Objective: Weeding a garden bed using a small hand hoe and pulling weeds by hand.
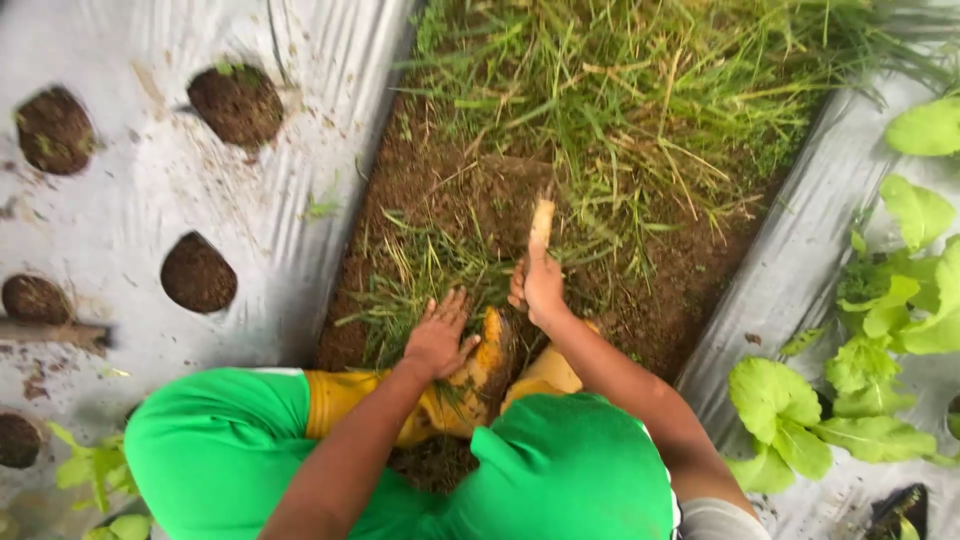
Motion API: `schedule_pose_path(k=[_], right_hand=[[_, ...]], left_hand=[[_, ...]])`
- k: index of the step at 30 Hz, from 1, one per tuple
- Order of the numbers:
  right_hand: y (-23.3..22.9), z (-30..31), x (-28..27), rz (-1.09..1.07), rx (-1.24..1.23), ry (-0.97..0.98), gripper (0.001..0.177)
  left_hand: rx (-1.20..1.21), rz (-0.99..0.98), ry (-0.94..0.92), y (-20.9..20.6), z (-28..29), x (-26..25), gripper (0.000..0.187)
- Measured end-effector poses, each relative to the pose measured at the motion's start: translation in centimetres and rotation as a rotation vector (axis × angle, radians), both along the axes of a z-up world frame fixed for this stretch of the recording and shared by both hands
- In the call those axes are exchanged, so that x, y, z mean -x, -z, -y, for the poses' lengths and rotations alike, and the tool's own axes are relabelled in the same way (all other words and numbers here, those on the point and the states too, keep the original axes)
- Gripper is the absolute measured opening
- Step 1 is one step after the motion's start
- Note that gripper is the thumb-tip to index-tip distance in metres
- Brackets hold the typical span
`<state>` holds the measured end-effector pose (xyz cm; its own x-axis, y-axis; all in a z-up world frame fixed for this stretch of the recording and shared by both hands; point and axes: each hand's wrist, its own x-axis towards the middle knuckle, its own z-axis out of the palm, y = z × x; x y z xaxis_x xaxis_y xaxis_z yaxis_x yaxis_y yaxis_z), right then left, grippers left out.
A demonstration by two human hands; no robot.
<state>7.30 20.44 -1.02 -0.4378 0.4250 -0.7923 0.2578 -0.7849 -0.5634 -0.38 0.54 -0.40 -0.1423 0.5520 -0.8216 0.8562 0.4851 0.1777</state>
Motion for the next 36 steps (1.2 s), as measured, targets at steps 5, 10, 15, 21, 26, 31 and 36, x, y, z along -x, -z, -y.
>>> schedule_pose_path(k=[5,10,15,21,26,31,36], right_hand=[[-1.0,-0.6,0.4,0.052,-0.190,0.080,0.069],[1.7,0.1,-0.4,0.017,-0.106,0.120,0.048],[-0.1,0.6,-0.4,0.036,-0.099,0.061,0.061],[0.4,0.5,-0.4,-0.011,-0.017,0.238,0.044],[0.3,-2.1,-3.2,0.076,-0.025,-0.051,0.049],[-1.4,-2.0,-2.6,0.066,-0.073,-0.022,0.051],[-1.1,-2.7,-2.3,0.062,-0.043,-0.181,0.052]], left_hand=[[-0.038,0.033,-0.061,-0.7,-0.1,-0.4,0.077],[-0.047,0.024,-0.049,0.6,0.2,-0.1,0.072],[-0.018,0.029,-0.074,-0.6,0.0,-0.8,0.072],[-0.069,0.038,-0.114,0.6,0.1,-0.8,0.066],[-0.036,0.068,-0.142,0.5,-0.2,-0.7,0.066],[-0.031,0.047,-0.140,2.3,0.6,-1.5,0.063],[0.016,0.038,-0.140,1.6,-0.4,-0.9,0.062]])
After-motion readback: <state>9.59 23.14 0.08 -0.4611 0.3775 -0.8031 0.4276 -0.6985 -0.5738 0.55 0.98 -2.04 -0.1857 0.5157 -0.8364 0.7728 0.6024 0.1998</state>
